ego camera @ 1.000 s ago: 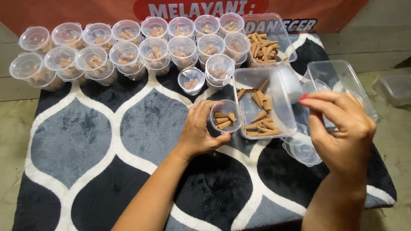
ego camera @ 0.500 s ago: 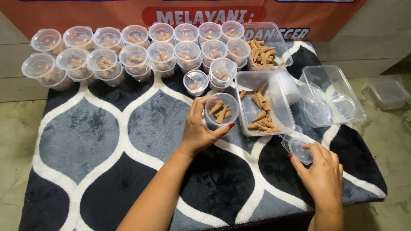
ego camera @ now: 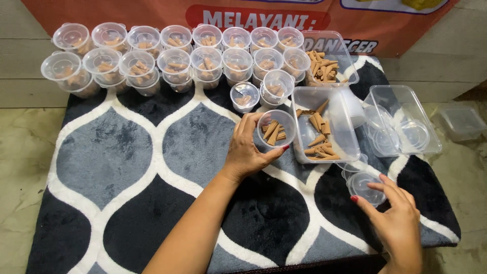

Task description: Packing incense cones into small plastic containers from a larger bin.

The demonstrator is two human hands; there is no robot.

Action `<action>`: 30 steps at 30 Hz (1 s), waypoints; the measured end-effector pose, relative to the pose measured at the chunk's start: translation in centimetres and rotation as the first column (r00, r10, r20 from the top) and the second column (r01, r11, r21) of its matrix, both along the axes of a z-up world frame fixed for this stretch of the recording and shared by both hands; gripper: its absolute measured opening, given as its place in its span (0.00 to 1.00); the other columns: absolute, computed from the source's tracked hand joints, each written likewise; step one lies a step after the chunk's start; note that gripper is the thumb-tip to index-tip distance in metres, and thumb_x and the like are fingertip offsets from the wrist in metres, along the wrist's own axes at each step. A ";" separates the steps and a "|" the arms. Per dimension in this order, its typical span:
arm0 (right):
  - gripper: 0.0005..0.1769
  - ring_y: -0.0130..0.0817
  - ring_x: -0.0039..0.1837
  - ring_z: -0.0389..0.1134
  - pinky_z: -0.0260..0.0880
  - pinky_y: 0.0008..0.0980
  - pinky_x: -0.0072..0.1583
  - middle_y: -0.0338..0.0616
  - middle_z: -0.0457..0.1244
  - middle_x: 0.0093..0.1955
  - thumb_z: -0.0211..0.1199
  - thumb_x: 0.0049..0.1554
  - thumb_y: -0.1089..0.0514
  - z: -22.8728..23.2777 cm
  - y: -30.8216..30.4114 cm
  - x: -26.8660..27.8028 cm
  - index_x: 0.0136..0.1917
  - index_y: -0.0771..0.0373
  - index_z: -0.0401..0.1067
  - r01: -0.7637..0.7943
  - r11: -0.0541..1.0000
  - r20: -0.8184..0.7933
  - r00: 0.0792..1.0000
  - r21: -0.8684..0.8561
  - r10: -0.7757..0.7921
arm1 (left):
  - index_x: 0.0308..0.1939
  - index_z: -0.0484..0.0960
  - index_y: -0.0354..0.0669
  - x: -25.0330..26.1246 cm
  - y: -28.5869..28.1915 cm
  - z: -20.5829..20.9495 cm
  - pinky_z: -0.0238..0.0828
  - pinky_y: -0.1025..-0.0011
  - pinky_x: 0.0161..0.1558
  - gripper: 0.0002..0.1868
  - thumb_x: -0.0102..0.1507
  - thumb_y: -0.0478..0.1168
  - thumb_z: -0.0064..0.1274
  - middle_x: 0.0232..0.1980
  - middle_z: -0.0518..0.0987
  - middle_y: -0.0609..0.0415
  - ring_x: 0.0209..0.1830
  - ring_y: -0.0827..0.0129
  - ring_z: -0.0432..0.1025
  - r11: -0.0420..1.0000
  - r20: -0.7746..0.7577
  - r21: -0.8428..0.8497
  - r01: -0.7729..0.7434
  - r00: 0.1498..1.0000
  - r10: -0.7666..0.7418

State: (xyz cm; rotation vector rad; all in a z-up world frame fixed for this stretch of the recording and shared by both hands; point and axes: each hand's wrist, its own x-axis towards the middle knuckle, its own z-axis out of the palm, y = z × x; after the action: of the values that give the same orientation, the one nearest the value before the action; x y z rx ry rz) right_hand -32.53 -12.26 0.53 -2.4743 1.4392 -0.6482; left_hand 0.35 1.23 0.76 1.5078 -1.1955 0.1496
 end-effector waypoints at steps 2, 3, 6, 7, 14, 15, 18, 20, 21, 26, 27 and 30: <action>0.24 0.46 0.70 0.63 0.59 0.44 0.70 0.42 0.66 0.71 0.77 0.44 0.47 0.8 0.5 -0.1 0.54 0.51 0.79 -0.008 0.995 0.023 1.000 -0.100 0.011 | 0.56 0.70 0.43 0.1 0.0 0.1 0.67 0.62 0.59 0.36 0.51 0.53 0.68 0.52 0.73 0.52 0.53 0.59 0.71 1.000 -0.004 -0.006 0.000 1.000 0.000; 0.24 0.50 0.70 0.64 0.59 0.46 0.69 0.47 0.66 0.72 0.77 0.46 0.46 1.2 0.8 -0.2 0.54 0.53 0.78 -0.008 0.981 0.045 0.999 -0.195 0.017 | 0.57 0.69 0.42 0.1 0.0 0.1 0.67 0.62 0.59 0.36 0.51 0.52 0.68 0.52 0.73 0.51 0.53 0.59 0.71 1.000 -0.009 -0.007 0.006 1.000 -0.006; 0.23 0.45 0.75 0.60 0.54 0.54 0.67 0.38 0.66 0.74 0.73 0.47 0.41 3.7 1.8 1.2 0.54 0.50 0.79 0.115 0.976 -0.074 0.989 -0.184 -0.130 | 0.58 0.69 0.44 0.2 -0.1 -0.3 0.66 0.61 0.61 0.38 0.51 0.53 0.68 0.53 0.73 0.52 0.54 0.59 0.71 0.999 -0.010 0.034 -0.012 1.000 0.012; 0.23 0.45 0.75 0.60 0.54 0.54 0.67 0.38 0.66 0.74 0.73 0.47 0.41 3.1 0.7 1.6 0.54 0.50 0.79 0.116 0.976 -0.077 0.988 -0.183 -0.132 | 0.58 0.69 0.44 0.1 -0.1 -0.3 0.66 0.61 0.61 0.38 0.51 0.53 0.68 0.53 0.73 0.52 0.54 0.59 0.71 0.999 -0.013 0.035 -0.010 1.000 0.010; 0.18 0.44 0.77 0.58 0.44 0.49 0.70 0.41 0.66 0.71 0.70 0.50 0.44 2.7 -0.1 4.0 0.52 0.50 0.75 0.036 0.994 -0.017 0.999 -0.104 -0.038 | 0.58 0.69 0.47 0.3 -0.1 -0.1 0.67 0.61 0.58 0.37 0.50 0.54 0.68 0.51 0.73 0.54 0.52 0.60 0.72 0.999 -0.020 0.030 -0.027 0.999 0.028; 0.17 0.47 0.78 0.57 0.44 0.51 0.71 0.46 0.66 0.72 0.71 0.52 0.47 3.0 0.5 4.0 0.52 0.54 0.75 0.029 0.975 0.057 0.998 -0.219 -0.017 | 0.58 0.69 0.48 0.2 -0.1 -0.2 0.67 0.61 0.58 0.37 0.50 0.54 0.68 0.52 0.74 0.55 0.52 0.60 0.72 0.999 -0.016 0.031 -0.020 1.000 0.021; 0.09 0.45 0.75 0.61 0.44 0.50 0.72 0.35 0.68 0.68 0.65 0.60 0.52 4.1 0.8 4.6 0.53 0.54 0.73 0.039 0.967 0.096 0.995 -0.253 -0.015 | 0.59 0.69 0.49 0.2 -0.3 -0.3 0.67 0.60 0.57 0.38 0.50 0.55 0.67 0.52 0.74 0.56 0.53 0.60 0.73 0.999 -0.017 0.050 -0.019 1.000 0.020; 0.07 0.44 0.67 0.65 0.54 0.47 0.68 0.39 0.69 0.60 0.65 0.63 0.56 4.1 -0.1 4.0 0.53 0.58 0.75 0.020 0.960 0.099 0.995 -0.280 0.008 | 0.59 0.69 0.49 0.2 -0.4 -0.3 0.67 0.61 0.58 0.38 0.50 0.54 0.67 0.52 0.74 0.56 0.53 0.60 0.72 0.999 -0.022 0.041 -0.013 1.000 0.014; 0.04 0.43 0.58 0.69 0.63 0.44 0.65 0.43 0.69 0.53 0.64 0.66 0.60 4.1 -0.5 3.7 0.54 0.62 0.76 -0.004 0.953 0.095 0.995 -0.302 0.034 | 0.59 0.70 0.49 0.1 -0.4 -0.4 0.66 0.61 0.59 0.38 0.50 0.54 0.68 0.52 0.74 0.56 0.53 0.60 0.72 0.999 -0.033 0.035 -0.009 0.999 0.010; 0.06 0.36 0.53 0.68 0.62 0.37 0.59 0.41 0.70 0.54 0.63 0.63 0.59 4.9 -1.1 2.0 0.51 0.60 0.80 -0.014 0.990 0.041 0.999 -0.138 0.019 | 0.59 0.69 0.46 0.4 -0.3 -0.3 0.67 0.61 0.59 0.37 0.51 0.53 0.67 0.52 0.73 0.54 0.54 0.60 0.71 0.999 -0.040 0.039 -0.011 0.999 0.013; 0.06 0.34 0.53 0.69 0.64 0.34 0.61 0.41 0.70 0.54 0.64 0.63 0.62 4.4 -1.4 1.0 0.53 0.61 0.81 -0.047 0.984 0.042 0.998 -0.171 0.055 | 0.59 0.69 0.45 0.4 -0.3 -0.3 0.67 0.61 0.59 0.37 0.51 0.53 0.67 0.52 0.73 0.53 0.53 0.60 0.71 0.999 -0.045 0.030 -0.014 0.999 0.015; 0.12 0.36 0.53 0.70 0.64 0.36 0.58 0.34 0.71 0.53 0.61 0.57 0.59 1.9 -2.5 -1.5 0.51 0.51 0.83 0.094 0.994 -0.106 0.989 -0.055 -0.099 | 0.59 0.68 0.44 0.4 -0.5 -0.4 0.68 0.60 0.59 0.38 0.52 0.55 0.66 0.53 0.73 0.53 0.54 0.60 0.71 0.999 -0.048 0.043 -0.010 0.999 0.012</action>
State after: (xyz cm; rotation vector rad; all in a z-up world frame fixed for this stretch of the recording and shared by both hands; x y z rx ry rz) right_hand -34.03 -14.74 2.41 -2.5264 1.6100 -0.5821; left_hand 0.71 0.75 0.36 1.5472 -1.1587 0.0953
